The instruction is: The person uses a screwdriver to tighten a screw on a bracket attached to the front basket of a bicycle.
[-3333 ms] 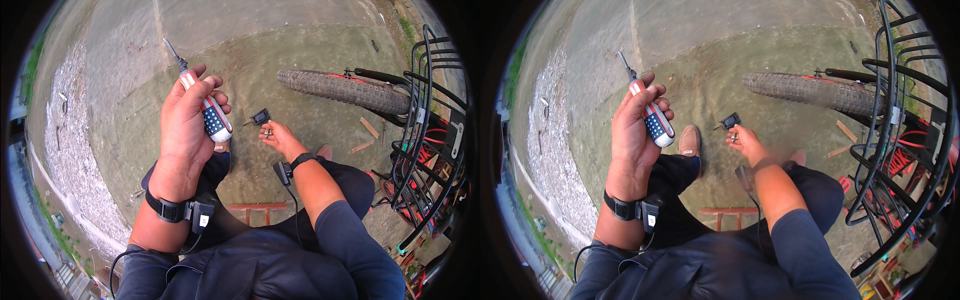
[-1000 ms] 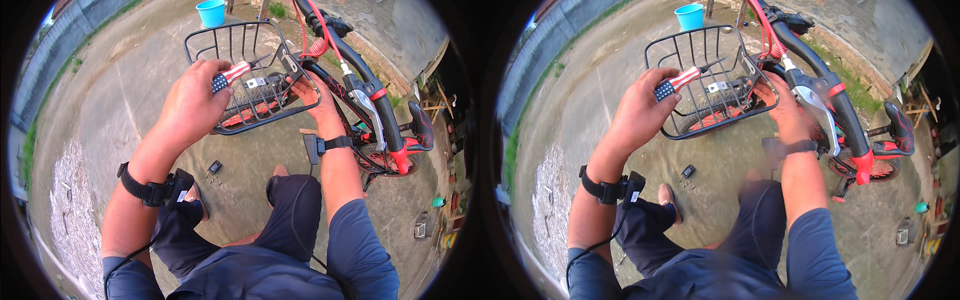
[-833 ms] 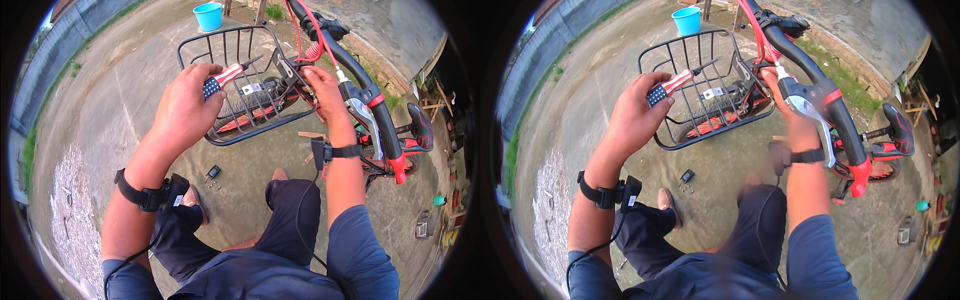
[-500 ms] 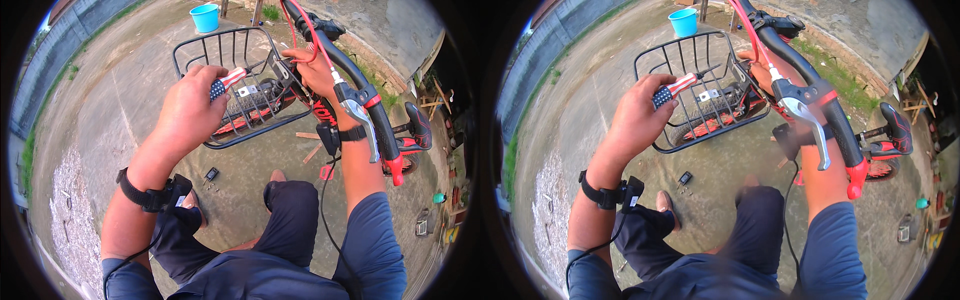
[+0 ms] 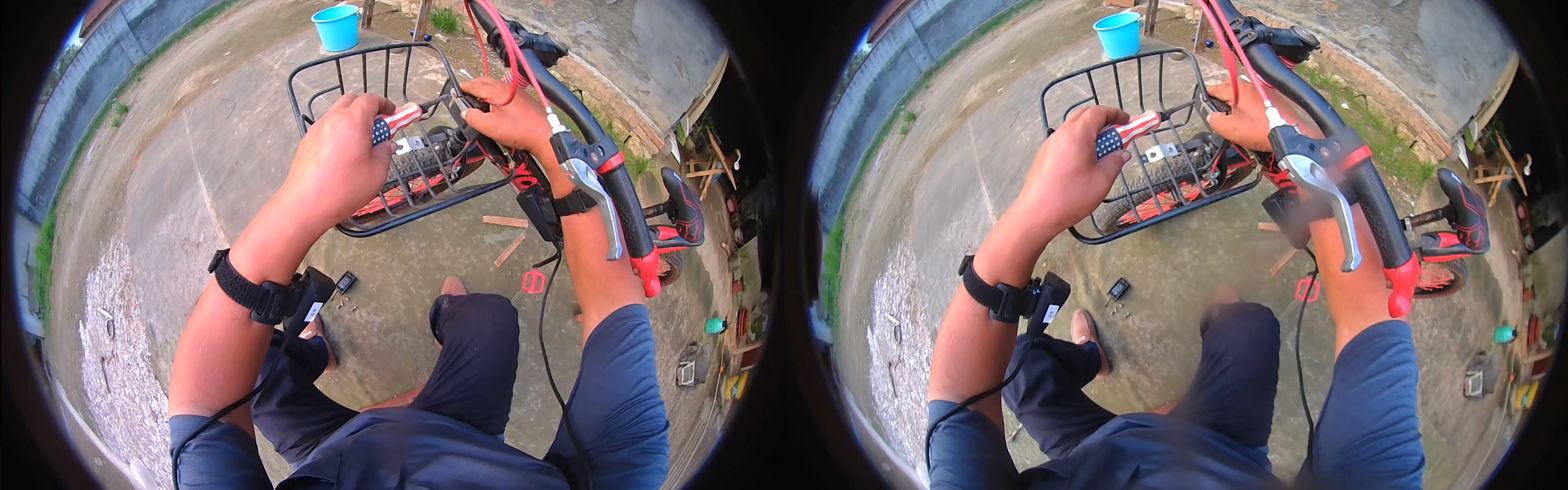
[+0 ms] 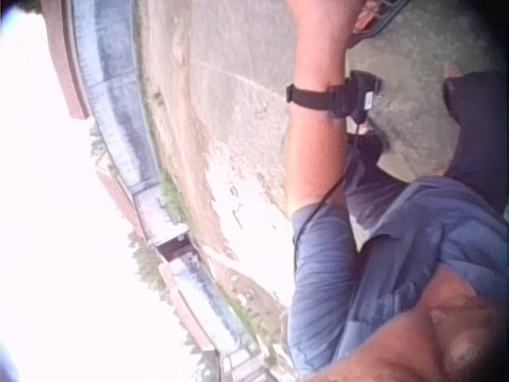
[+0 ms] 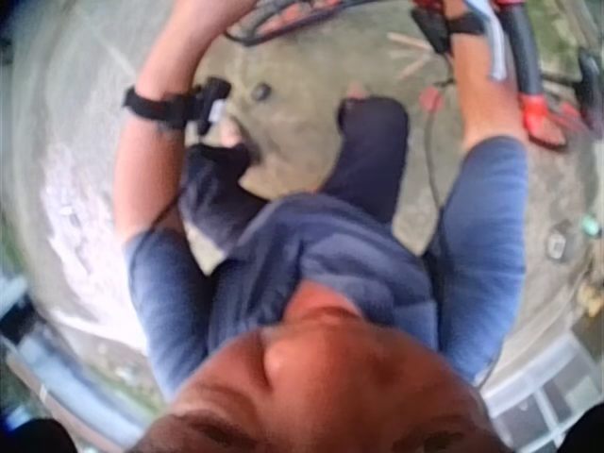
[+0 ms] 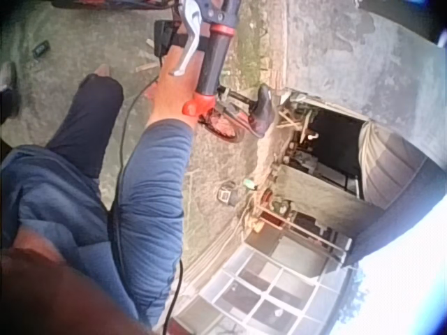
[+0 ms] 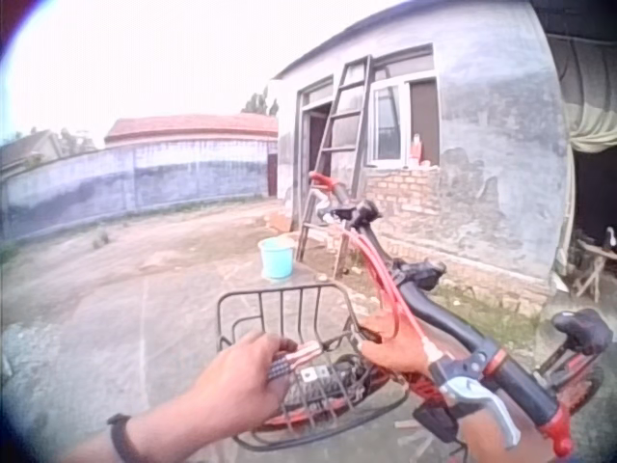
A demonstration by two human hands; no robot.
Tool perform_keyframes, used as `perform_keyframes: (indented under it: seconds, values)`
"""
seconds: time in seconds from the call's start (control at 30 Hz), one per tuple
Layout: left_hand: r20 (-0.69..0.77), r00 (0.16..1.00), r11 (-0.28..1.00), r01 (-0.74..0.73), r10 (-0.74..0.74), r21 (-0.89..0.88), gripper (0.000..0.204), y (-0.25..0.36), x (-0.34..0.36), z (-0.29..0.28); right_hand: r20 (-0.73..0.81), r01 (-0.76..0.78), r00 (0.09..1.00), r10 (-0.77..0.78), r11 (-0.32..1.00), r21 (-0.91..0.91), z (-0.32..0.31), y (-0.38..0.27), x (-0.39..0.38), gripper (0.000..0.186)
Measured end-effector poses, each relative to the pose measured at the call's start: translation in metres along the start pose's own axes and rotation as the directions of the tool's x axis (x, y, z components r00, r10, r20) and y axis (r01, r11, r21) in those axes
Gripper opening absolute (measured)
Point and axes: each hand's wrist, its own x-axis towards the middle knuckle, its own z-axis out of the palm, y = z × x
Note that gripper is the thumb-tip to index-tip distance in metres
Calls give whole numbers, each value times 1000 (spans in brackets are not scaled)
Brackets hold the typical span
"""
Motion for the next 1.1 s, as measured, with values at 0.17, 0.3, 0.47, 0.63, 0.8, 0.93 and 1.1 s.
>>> perform_keyframes:
  seconds: [0.17, 0.3, 0.47, 0.63, 0.8, 0.93, 1.1]
  values:
    - [-1, 1000, 1000, -7, 7, -5, 32, 0, 4, 5, -50, -2, 999, 4, 999, 37, 8, 11, 4, 49]
    - [2, 1000, 1000, -15, 15, -9, 33, -2, 4, 4, -40, -6, 999, 8, 999, 51, 6, 7, 5, 49]
    - [105, 991, 990, -89, 78, 112, 39, -8, 8, 7, -33, 3, 999, 0, 997, 84, 6, 11, 6, 50]
    - [210, 978, 917, -94, 11, 387, 38, -13, 18, 17, -12, 8, 1000, -6, 994, 107, 2, 9, 5, 51]
    - [174, 982, 830, -155, 71, 536, 26, -23, 31, 21, -20, 10, 1000, -8, 996, 91, 3, 9, 5, 51]
    - [102, 982, 779, -187, 158, 598, 24, -24, 31, 24, -53, 37, 998, -34, 997, 67, 6, 15, 5, 51]
    - [81, 984, 775, -173, 156, 607, 24, -20, 27, 25, -24, 1, 1000, 1, 996, 85, 5, 10, 5, 51]
